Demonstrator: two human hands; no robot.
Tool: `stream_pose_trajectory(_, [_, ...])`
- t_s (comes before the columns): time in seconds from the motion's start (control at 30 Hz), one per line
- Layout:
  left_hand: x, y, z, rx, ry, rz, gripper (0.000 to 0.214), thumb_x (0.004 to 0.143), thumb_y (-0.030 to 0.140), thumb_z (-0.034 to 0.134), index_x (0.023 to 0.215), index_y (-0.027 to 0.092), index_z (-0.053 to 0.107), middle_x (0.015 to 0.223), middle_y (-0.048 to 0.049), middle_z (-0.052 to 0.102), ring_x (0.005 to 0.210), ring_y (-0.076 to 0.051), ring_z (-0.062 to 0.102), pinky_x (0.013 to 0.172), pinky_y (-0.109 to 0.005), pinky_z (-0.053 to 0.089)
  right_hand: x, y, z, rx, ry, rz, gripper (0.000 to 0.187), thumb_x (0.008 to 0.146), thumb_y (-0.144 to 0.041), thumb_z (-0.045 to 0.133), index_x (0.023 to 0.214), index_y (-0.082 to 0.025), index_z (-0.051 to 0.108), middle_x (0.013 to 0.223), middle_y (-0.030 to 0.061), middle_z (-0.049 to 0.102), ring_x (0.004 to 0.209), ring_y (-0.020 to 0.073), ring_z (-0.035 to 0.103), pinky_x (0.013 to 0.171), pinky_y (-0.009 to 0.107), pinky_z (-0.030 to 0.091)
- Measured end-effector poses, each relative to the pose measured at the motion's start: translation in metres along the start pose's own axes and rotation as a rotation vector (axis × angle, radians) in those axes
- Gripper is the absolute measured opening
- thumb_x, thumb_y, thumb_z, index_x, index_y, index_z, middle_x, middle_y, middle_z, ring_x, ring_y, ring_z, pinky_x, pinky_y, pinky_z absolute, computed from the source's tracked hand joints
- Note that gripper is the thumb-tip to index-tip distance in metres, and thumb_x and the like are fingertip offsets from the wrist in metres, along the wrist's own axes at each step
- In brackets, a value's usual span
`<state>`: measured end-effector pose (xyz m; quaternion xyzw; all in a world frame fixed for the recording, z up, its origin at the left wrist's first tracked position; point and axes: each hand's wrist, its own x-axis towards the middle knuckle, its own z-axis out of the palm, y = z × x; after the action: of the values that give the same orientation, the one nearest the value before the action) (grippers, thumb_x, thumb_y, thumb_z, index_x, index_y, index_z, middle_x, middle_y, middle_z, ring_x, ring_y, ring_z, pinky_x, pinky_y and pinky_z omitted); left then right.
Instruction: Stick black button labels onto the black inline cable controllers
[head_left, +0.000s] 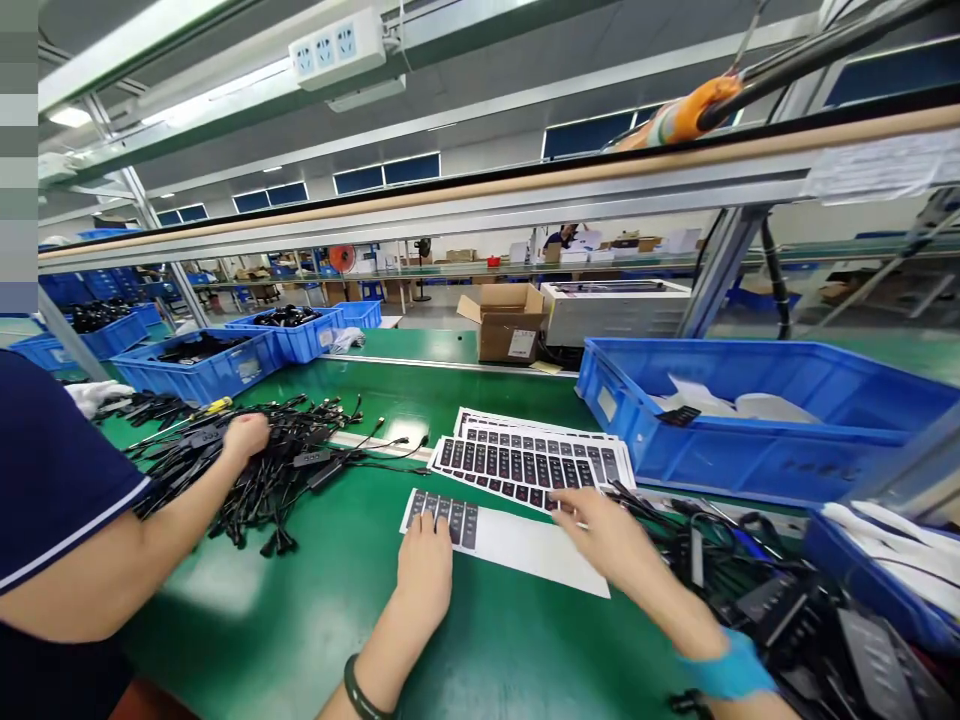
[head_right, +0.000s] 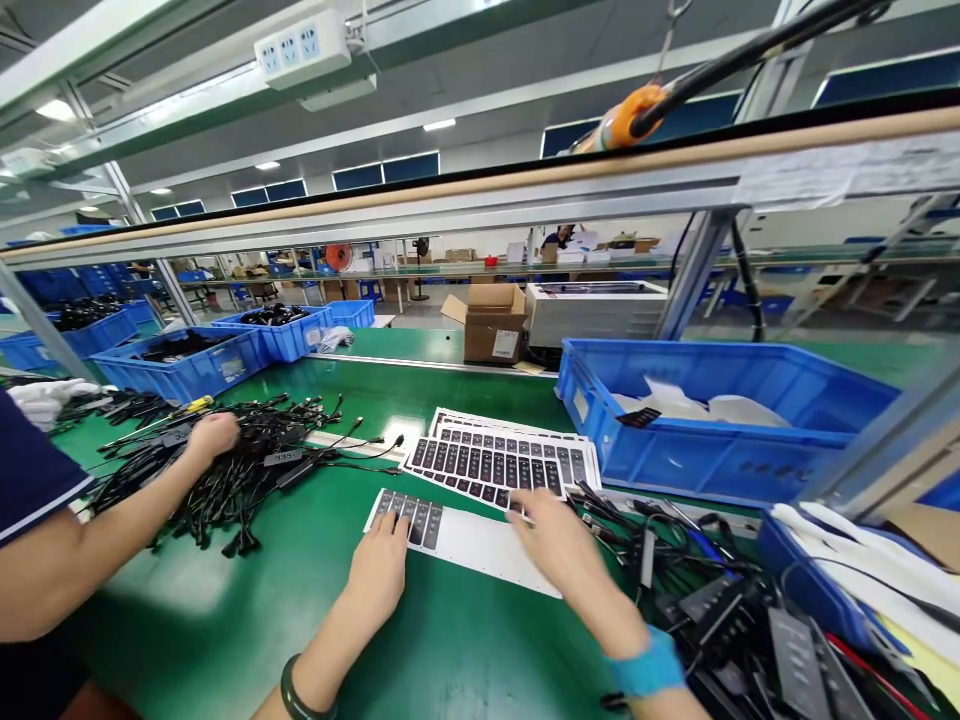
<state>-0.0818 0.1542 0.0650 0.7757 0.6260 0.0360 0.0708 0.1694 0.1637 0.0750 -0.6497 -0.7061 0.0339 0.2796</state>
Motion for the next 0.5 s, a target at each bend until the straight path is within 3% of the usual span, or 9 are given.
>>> stream_pose_trajectory(0.13, [0.004, -0.002, 0.003, -0.004, -0.027, -0.016, 0.053, 0.08, -0.003, 0.042, 0.13, 0.01, 0.055, 0.133, -0.0246, 0.054, 0.126, -0.036, 0.05, 0.1, -0.046, 0.041, 0.017, -0.049, 0.066, 0.157, -0.056, -0.131, 0.02, 0.081, -0.023, 0.054, 0.091, -0.021, 0.071, 0.09, 0.0088, 0.07, 0.086, 0.0251, 0.068, 0.077, 0.033, 0.053])
stream_pose_trajectory(0.23, [0.004, 0.001, 0.007, -0.024, -0.036, -0.036, 0.048, 0.082, 0.001, 0.044, 0.128, 0.009, 0.056, 0.132, -0.0275, 0.052, 0.125, -0.039, 0.049, 0.097, -0.049, 0.041, 0.017, -0.068, 0.084, 0.232, -0.015, -0.152, 0.017, 0.084, -0.024, 0.051, 0.082, -0.022, 0.067, 0.087, 0.01, 0.067, 0.086, 0.0271, 0.066, 0.075, 0.037, 0.053])
stream_pose_trajectory(0.3, [0.003, 0.004, 0.008, -0.039, -0.032, -0.053, 0.045, 0.083, 0.003, 0.045, 0.125, 0.01, 0.058, 0.131, -0.0267, 0.053, 0.124, -0.039, 0.049, 0.096, -0.05, 0.04, 0.012, -0.075, 0.081, 0.285, 0.005, -0.167, 0.017, 0.086, -0.027, 0.049, 0.076, -0.022, 0.062, 0.083, 0.0089, 0.065, 0.08, 0.0264, 0.065, 0.072, 0.038, 0.053])
stream_pose_trajectory(0.4, [0.005, 0.004, 0.006, -0.072, -0.025, -0.08, 0.037, 0.082, 0.006, 0.051, 0.116, 0.013, 0.064, 0.121, -0.0218, 0.06, 0.116, -0.036, 0.054, 0.094, -0.047, 0.042, -0.001, -0.076, 0.059, 0.379, 0.024, -0.196, 0.025, 0.092, -0.035, 0.042, 0.078, -0.023, 0.058, 0.083, 0.0078, 0.063, 0.078, 0.0233, 0.063, 0.069, 0.035, 0.052])
stream_pose_trajectory(0.5, [0.018, -0.016, -0.01, -0.125, 0.017, -0.152, 0.033, 0.078, 0.007, 0.06, 0.11, 0.016, 0.065, 0.109, -0.0166, 0.063, 0.104, -0.03, 0.06, 0.088, -0.041, 0.046, -0.021, -0.063, 0.031, 0.509, 0.033, -0.117, 0.027, 0.093, -0.045, 0.045, 0.085, -0.024, 0.059, 0.085, 0.0061, 0.065, 0.075, 0.0206, 0.063, 0.065, 0.03, 0.053])
